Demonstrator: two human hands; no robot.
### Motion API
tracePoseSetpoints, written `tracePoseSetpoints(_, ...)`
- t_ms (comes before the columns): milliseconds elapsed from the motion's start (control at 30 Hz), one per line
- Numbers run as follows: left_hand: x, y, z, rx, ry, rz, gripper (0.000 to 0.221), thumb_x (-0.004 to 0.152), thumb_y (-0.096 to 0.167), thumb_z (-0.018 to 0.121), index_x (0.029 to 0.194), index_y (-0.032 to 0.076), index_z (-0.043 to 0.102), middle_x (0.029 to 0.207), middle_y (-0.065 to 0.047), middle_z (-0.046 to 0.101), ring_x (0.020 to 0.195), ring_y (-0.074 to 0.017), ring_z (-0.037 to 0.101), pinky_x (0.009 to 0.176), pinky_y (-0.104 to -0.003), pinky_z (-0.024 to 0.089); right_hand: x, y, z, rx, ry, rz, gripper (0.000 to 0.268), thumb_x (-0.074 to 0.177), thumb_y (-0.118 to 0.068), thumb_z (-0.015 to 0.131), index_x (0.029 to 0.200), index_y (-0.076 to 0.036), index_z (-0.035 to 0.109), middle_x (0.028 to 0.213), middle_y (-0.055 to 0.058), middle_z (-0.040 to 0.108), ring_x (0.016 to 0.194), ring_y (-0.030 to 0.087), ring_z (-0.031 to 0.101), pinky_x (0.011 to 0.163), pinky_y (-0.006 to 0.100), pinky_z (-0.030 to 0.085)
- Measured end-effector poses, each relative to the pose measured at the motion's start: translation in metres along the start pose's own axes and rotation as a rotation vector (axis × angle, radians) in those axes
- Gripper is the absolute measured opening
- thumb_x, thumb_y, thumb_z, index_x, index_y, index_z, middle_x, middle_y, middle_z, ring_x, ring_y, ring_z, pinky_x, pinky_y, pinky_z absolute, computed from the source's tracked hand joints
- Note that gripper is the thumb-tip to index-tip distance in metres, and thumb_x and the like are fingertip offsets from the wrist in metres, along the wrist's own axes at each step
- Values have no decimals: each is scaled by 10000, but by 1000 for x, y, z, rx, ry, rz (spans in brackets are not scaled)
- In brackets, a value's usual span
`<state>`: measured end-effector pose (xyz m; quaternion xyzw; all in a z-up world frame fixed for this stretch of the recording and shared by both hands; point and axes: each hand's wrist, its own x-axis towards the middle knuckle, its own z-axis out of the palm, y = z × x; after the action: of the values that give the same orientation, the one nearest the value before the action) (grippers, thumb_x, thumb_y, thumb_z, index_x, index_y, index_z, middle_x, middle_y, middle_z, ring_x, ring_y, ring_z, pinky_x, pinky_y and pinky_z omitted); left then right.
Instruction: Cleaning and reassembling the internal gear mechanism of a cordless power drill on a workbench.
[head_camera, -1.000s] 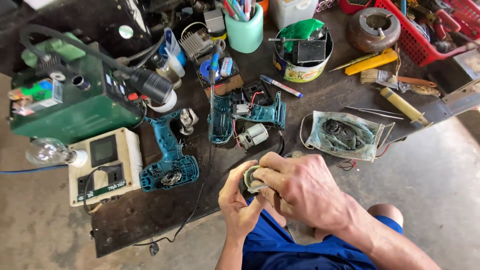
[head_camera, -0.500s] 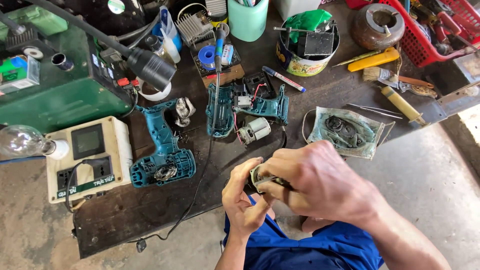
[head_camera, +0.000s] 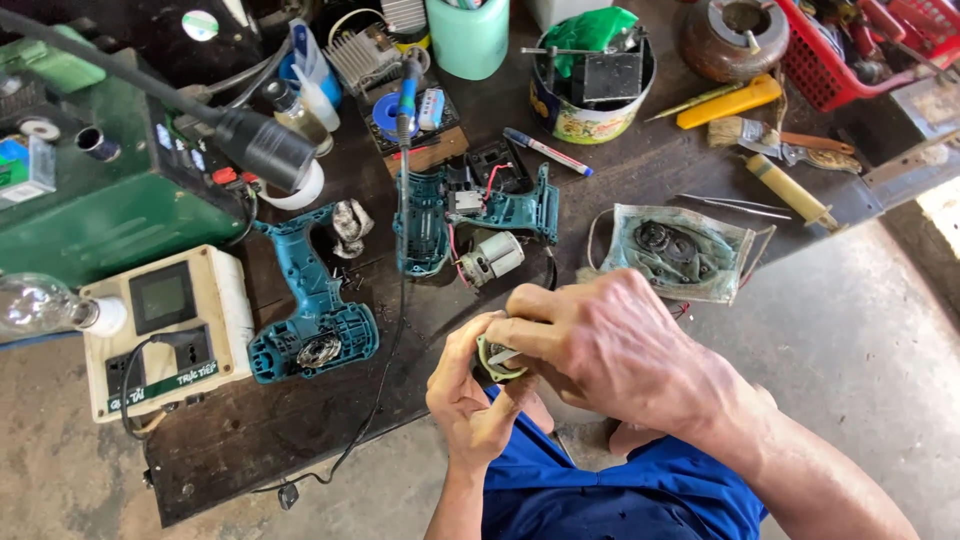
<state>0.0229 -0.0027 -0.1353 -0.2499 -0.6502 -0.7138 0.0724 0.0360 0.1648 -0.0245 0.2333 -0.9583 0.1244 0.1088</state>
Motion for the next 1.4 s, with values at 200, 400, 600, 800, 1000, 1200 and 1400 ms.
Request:
tracePoseSetpoints(200, -6, -4, 2, -14, 35, -43, 598, 909, 429, 747, 1272, -35, 643, 1258, -187, 685, 1201, -289, 675, 1048, -391, 562, -1, -3, 10, -57, -66, 33, 170, 752, -116, 630, 732, -163, 468, 713, 0, 489, 443, 253, 509, 348, 434, 308)
tracePoseSetpoints(400, -5, -2, 3, 6, 28, -41, 643, 911, 489, 735, 1264, -40, 640, 1255, -185, 685, 1195, -292, 679, 1046, -413, 575, -3, -3, 17, -28, -10, 67, 170, 792, -96, 588, 689, -142, 461, 673, 15, 451, 391, 283, 436, 321, 446, 285)
tracePoseSetpoints(600, -1, 11, 10, 106, 45, -103, 472, 854, 263, 792, 1223, -10, 681, 1165, -135, 696, 1041, -206, 690, 942, -324, 550, -19, 7, -34, 217, 214, 114, 281, 968, -376, 686, 1081, -119, 695, 738, 8, 647, 497, 185, 605, 349, 391, 402)
tracePoseSetpoints(800, -8, 0, 10, 203, 2, 18, 674, 859, 302, 725, 1333, -126, 509, 1228, -284, 655, 1085, -328, 699, 1003, -406, 580, -81, 76, -70, 286, 534, 300, 234, 1021, -188, 685, 1038, 45, 685, 590, 48, 611, 464, 111, 546, 444, 275, 413)
tracePoseSetpoints(1000, -39, -18, -17, 128, 65, -39, 963, 748, 278, 721, 1518, -123, 304, 1318, -362, 502, 1236, -422, 552, 1075, -505, 510, -149, 174, -6, 457, 816, 743, 230, 1173, -151, 534, 1124, 62, 607, 921, 164, 692, 748, 223, 742, 588, 314, 618)
tracePoseSetpoints(1200, -100, -48, -62, 346, 214, -183, 737, 809, 278, 755, 1436, -9, 494, 1385, -209, 572, 1251, -321, 614, 1057, -379, 558, -175, 251, 78, 27, 806, 613, 170, 1101, -16, 610, 1148, 97, 727, 1147, 248, 641, 1037, 387, 648, 846, 477, 539)
tracePoseSetpoints(1400, -70, -13, -28, 359, 253, -210, 624, 727, 43, 691, 1319, -86, 542, 1286, -267, 610, 1148, -365, 640, 958, -407, 568, -160, 252, 83, -169, 565, 388, 325, 1079, -48, 675, 1342, 98, 552, 1260, 281, 531, 1140, 442, 501, 982, 545, 476)
